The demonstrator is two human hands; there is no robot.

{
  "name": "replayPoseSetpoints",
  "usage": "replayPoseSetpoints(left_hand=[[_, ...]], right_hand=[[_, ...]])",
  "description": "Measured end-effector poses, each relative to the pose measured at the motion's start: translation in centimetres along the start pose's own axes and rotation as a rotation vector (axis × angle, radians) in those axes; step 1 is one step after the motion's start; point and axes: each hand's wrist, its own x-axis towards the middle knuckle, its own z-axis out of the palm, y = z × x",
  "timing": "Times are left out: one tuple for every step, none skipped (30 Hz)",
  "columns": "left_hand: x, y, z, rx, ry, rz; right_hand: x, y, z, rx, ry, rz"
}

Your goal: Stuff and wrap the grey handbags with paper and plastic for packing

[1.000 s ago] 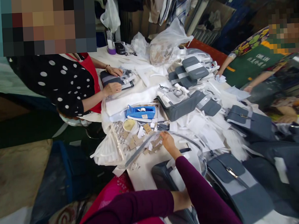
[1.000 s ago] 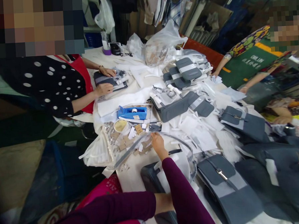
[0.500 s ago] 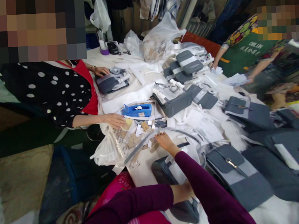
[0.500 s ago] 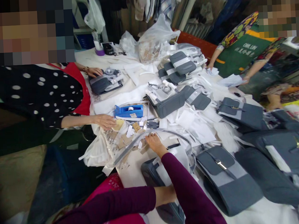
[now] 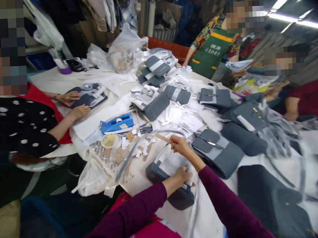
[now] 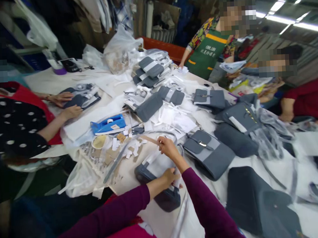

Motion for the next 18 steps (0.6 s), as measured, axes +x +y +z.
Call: replayPoseSetpoints(left_hand=[[0.1,0.0,0.0,0.027,0.014,-0.021],[0.1,0.1,0.0,0.050,0.025,-0.037],[0.1,0.2,0.0,0.068,0.028,-0.048],[0.1,0.4,0.1,0.079,0.021,-0.054],[0.0,0.7,0.1,0.089,0.011,-0.057],[-0.1,0.9,0.1,0.099,-0.001,-0.060],[-0.2,1.1,0.1,0.110,-0.012,-0.064],[-0.4,1.4,0.0,0.123,-0.022,-0.069],[-0.5,1.6,0.0,0.136,-0.027,-0.074],[-0.7,1.7,-0.1,0.151,-0.030,-0.079],[-0.8,1.8,-0.1,0.165,-0.031,-0.083],[-0.9,1.9,-0.2,0.177,-0.031,-0.087],[-1.0,2.0,-0.2,0.188,-0.029,-0.089],[-1.1,2.0,-0.1,0.197,-0.025,-0.090],[-1.1,2.1,0.0,0.206,-0.020,-0.091],[-1.1,2.1,0.1,0.214,-0.011,-0.089],[-1.1,2.1,0.2,0.221,0.000,-0.087],[-1.1,2.2,0.3,0.228,0.013,-0.085]], right_hand=[[-2.1,1.3,-0.7,0.206,0.054,0.041],[-4.4,2.6,-1.1,0.428,0.124,0.082],[-6.9,3.9,-1.4,0.639,0.205,0.128],[-9.5,5.3,-1.4,0.809,0.284,0.181],[-12.1,6.7,-1.2,0.917,0.352,0.242],[-14.6,8.0,-0.7,0.992,0.408,0.317],[-16.9,9.2,-0.1,1.048,0.452,0.401],[-19.0,10.3,0.7,1.087,0.477,0.489],[-20.9,11.2,1.6,1.112,0.488,0.574],[-22.4,12.0,2.5,1.128,0.486,0.648],[-23.7,12.7,3.4,1.139,0.478,0.709],[-24.5,13.2,4.2,1.150,0.467,0.754],[-25.1,13.6,4.9,1.165,0.458,0.781],[-25.3,13.9,5.5,1.185,0.454,0.793],[-25.2,14.2,5.9,1.211,0.450,0.796],[-24.9,14.4,6.2,1.239,0.441,0.797],[-24.5,14.6,6.5,1.267,0.423,0.796],[-23.8,14.9,6.6,1.296,0.398,0.794]])
